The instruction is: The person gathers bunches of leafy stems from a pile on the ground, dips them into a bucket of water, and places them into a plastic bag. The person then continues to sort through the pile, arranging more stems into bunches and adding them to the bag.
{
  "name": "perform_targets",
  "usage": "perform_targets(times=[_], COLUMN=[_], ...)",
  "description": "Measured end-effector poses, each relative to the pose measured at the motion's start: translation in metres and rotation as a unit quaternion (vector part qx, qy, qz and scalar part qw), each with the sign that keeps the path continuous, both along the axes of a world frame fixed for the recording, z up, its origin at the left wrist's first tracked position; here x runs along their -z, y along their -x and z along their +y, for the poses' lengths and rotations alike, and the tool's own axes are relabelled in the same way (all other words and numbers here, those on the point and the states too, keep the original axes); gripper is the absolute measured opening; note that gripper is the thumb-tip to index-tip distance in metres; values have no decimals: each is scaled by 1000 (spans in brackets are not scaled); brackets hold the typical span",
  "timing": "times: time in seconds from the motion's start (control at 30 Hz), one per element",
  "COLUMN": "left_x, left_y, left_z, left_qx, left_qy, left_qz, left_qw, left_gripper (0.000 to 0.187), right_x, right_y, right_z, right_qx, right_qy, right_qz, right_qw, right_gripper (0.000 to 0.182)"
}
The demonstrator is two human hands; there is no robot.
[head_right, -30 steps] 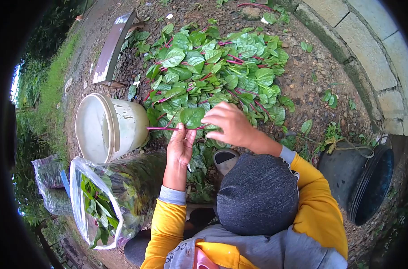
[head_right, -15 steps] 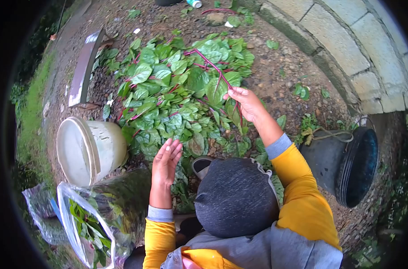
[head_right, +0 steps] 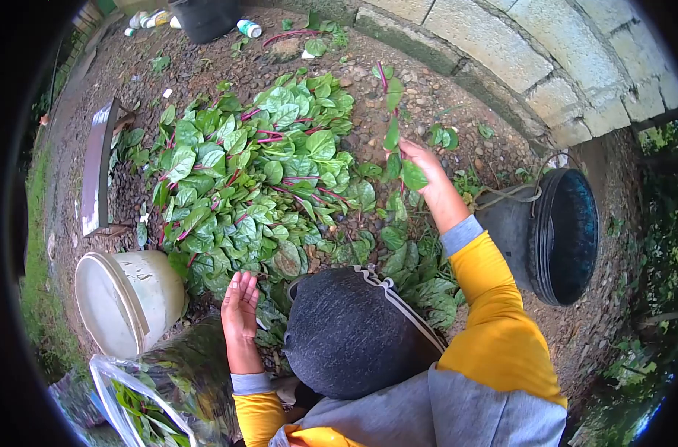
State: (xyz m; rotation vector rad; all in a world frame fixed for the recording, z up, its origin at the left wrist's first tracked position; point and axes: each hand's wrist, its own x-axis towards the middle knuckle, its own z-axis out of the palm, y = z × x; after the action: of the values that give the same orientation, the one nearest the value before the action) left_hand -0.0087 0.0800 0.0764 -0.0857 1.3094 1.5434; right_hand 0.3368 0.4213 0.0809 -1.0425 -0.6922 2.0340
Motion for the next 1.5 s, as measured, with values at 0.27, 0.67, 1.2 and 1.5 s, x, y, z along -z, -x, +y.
perform_targets(times=[0.27,0.67,1.2,1.5], left_x=[1,12,24,62], left_y=[2,8,47,54], left_z=[-5,-8,-11,-19], left_qx=[-1,-11,-162,-345], left_qy=[10,61,25,-140], left_qz=[-1,0,32,-113], left_qw=[1000,998,986,921], left_gripper=[45,41,42,34], right_x=[18,-13,11,21], right_y=[-92,190,353,334], right_z=[28,-39,-152,-197], right_qx=[230,-47,-334,-481], right_qy=[-44,-666,-722,-605], right_qz=[-135,-364,-229,-101], right_qw=[963,650,560,627], right_gripper=[20,14,14,13])
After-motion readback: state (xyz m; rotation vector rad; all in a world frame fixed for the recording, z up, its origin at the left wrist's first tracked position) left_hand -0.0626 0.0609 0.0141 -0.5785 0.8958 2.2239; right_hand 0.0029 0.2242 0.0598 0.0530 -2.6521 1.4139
